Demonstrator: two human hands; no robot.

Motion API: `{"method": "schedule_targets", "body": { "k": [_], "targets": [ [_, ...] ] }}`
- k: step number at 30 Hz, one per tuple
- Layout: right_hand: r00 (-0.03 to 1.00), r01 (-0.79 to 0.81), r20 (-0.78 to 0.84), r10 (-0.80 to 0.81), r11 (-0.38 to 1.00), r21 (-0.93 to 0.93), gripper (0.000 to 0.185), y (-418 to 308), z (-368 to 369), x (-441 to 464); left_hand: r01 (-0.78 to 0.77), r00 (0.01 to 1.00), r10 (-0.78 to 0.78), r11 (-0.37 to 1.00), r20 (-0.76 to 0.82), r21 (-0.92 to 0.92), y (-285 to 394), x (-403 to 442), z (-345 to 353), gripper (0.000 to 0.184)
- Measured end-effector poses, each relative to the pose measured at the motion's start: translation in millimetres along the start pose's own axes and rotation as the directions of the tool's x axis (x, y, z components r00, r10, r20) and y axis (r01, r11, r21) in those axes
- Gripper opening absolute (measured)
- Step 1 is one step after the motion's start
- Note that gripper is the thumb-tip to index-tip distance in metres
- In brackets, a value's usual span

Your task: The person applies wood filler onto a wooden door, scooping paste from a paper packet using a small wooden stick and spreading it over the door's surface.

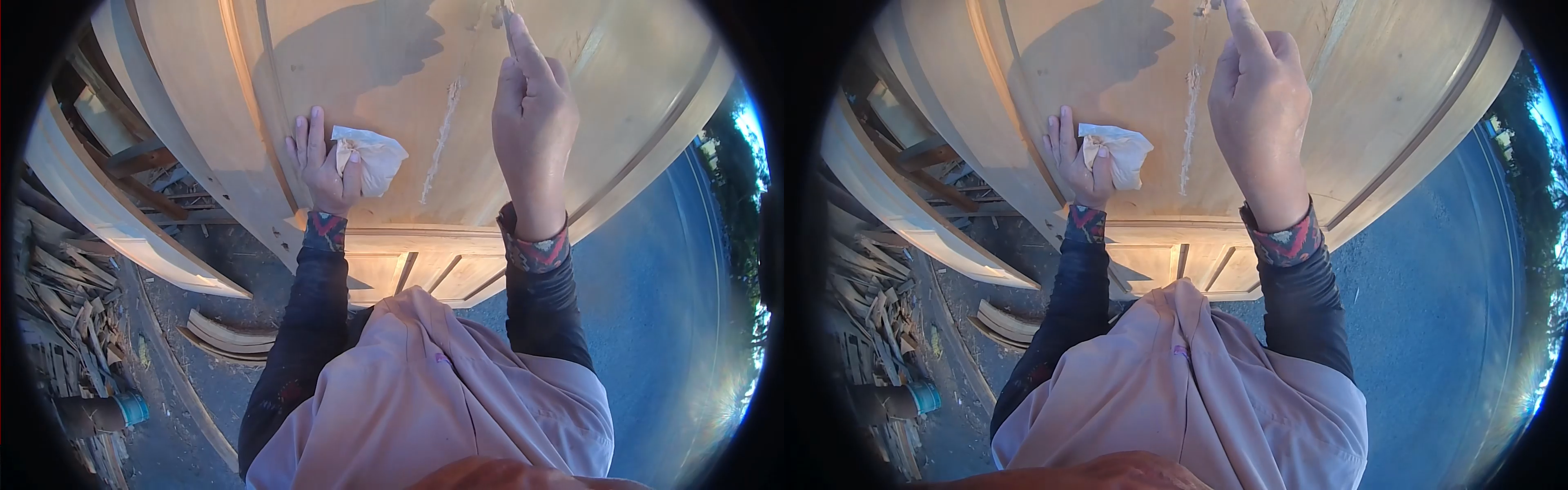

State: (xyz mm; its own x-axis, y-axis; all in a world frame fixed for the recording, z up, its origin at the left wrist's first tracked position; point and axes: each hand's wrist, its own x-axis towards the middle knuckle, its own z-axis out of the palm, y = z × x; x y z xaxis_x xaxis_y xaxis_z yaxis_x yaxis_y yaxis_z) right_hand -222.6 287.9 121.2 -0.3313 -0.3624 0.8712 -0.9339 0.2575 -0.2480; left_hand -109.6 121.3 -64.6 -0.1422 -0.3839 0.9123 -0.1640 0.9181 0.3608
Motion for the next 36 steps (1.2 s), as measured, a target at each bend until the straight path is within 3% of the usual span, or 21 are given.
{"method": "schedule_targets", "body": {
  "k": [2,8,14,17,20,26,27,30,32,33,36],
  "targets": [
    [0.998,0.056,0.011,-0.055,0.994,-0.091,0.04,-8.4,2.8,13.4,-0.004,1.0,0.004,1.0,0.003,-0.001,-0.9,-1.0,-0.3,0.034],
    [0.996,-0.037,0.074,0.049,0.988,-0.15,0.041,1.7,29.7,-32.5,0.02,1.0,-0.02,1.0,0.006,-0.01,1.0,0.2,-1.1,0.032],
    [0.985,-0.058,0.156,0.067,0.996,-0.063,0.041,-2.2,5.4,-34.6,0.013,1.0,-0.013,1.0,0.006,-0.006,1.1,0.9,-1.6,0.032],
    [1.0,-0.006,0.017,0.006,1.0,0.006,0.04,-3.8,5.0,-6.5,0.005,1.0,-0.005,1.0,-0.004,-0.006,0.1,-0.2,-0.5,0.032],
    [0.998,0.061,-0.023,-0.062,0.997,-0.042,0.038,0.0,15.6,0.6,-0.003,1.0,0.003,1.0,-0.005,-0.008,-0.2,-0.3,0.0,0.032],
    [0.981,-0.075,0.177,0.077,0.997,-0.02,0.036,6.3,11.7,-41.1,0.01,1.0,-0.01,1.0,-0.006,-0.021,1.9,1.1,-2.0,0.032],
    [0.97,-0.147,0.214,0.115,0.98,0.136,0.037,12.8,10.6,-48.3,0.006,1.0,-0.006,1.0,-0.003,-0.019,1.5,0.8,-1.6,0.032],
    [0.874,-0.458,0.411,0.26,0.726,0.513,0.038,33.0,-6.9,-63.6,0.006,1.0,-0.006,1.0,-0.009,-0.026,1.3,0.3,-1.4,0.031],
    [0.681,-0.732,0.638,0.36,0.364,0.576,0.037,40.9,-33.4,-70.1,0.016,1.0,-0.016,0.999,-0.004,-0.03,1.3,0.4,-1.6,0.032],
    [0.624,-0.778,0.711,0.325,0.166,0.606,0.038,51.9,-42.3,-76.6,0.021,1.0,-0.021,0.999,-0.002,-0.033,2.0,0.5,-1.0,0.032],
    [0.51,-0.788,0.807,0.299,-0.214,0.577,0.042,83.4,-61.0,-103.2,0.051,0.999,-0.051,0.997,-0.004,-0.059,11.7,4.7,-3.9,0.033]
  ]
}}
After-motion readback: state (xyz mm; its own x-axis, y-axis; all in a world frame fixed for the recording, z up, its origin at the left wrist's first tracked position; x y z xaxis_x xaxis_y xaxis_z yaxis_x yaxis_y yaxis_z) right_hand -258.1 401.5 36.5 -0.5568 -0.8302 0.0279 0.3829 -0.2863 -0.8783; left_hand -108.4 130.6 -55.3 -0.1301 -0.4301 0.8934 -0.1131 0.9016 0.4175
